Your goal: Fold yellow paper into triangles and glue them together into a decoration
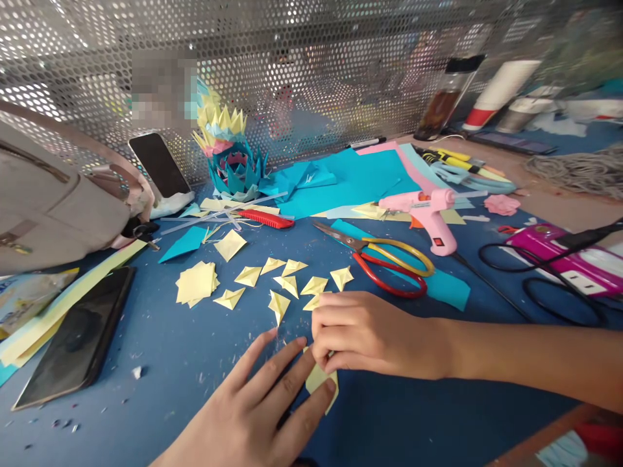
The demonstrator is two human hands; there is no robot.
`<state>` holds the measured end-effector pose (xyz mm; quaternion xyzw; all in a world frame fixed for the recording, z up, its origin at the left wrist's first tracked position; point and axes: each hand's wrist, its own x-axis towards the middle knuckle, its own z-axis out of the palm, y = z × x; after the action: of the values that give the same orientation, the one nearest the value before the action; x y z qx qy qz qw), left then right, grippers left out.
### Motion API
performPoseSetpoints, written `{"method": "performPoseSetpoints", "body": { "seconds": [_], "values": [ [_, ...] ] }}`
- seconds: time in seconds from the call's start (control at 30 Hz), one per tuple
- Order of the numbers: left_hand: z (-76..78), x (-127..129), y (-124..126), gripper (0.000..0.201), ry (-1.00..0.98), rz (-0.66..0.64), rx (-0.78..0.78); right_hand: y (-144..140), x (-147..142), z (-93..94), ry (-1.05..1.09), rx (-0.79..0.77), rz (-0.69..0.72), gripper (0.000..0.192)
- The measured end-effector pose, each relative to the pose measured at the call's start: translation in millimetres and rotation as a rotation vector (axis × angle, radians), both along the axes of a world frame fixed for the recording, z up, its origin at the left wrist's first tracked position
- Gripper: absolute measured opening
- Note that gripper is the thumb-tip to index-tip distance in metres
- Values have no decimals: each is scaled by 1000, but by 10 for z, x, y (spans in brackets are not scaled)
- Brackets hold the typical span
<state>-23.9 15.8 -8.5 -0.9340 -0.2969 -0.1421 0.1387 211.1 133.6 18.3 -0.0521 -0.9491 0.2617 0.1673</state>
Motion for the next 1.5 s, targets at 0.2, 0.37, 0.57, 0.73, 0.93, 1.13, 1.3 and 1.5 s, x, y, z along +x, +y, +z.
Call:
{"method": "performPoseSetpoints", "body": {
  "seconds": [0.2, 0.37, 0.57, 0.73, 0.93, 1.13, 1.3, 1.5],
  "values": [
    [20, 33, -23, 61, -14, 14, 8, -20, 15, -7, -40, -25, -140, 23],
    [-41, 117, -62, 42, -62, 86, 32, -34, 15, -32, -66, -17, -186, 27],
    [24, 110, -10, 38, -69, 58, 64, 4, 87, 23, 17, 35, -90, 21],
    [132, 56, -6, 39, 70, 17, 36, 79, 209, 92, 128, 250, 13, 25],
    [54, 134, -87, 37, -44, 125, -41, 81, 199, 30, 172, 293, 63, 16],
    [35, 149, -80, 39, -86, 131, -42, -7, 160, 15, 111, 207, -50, 22],
    [67, 157, -69, 32, -83, 119, -53, -15, 168, 46, 80, 259, -46, 24],
    [43, 162, -71, 37, -76, 154, -20, 56, 194, 59, 69, 313, 53, 27]
  ]
}}
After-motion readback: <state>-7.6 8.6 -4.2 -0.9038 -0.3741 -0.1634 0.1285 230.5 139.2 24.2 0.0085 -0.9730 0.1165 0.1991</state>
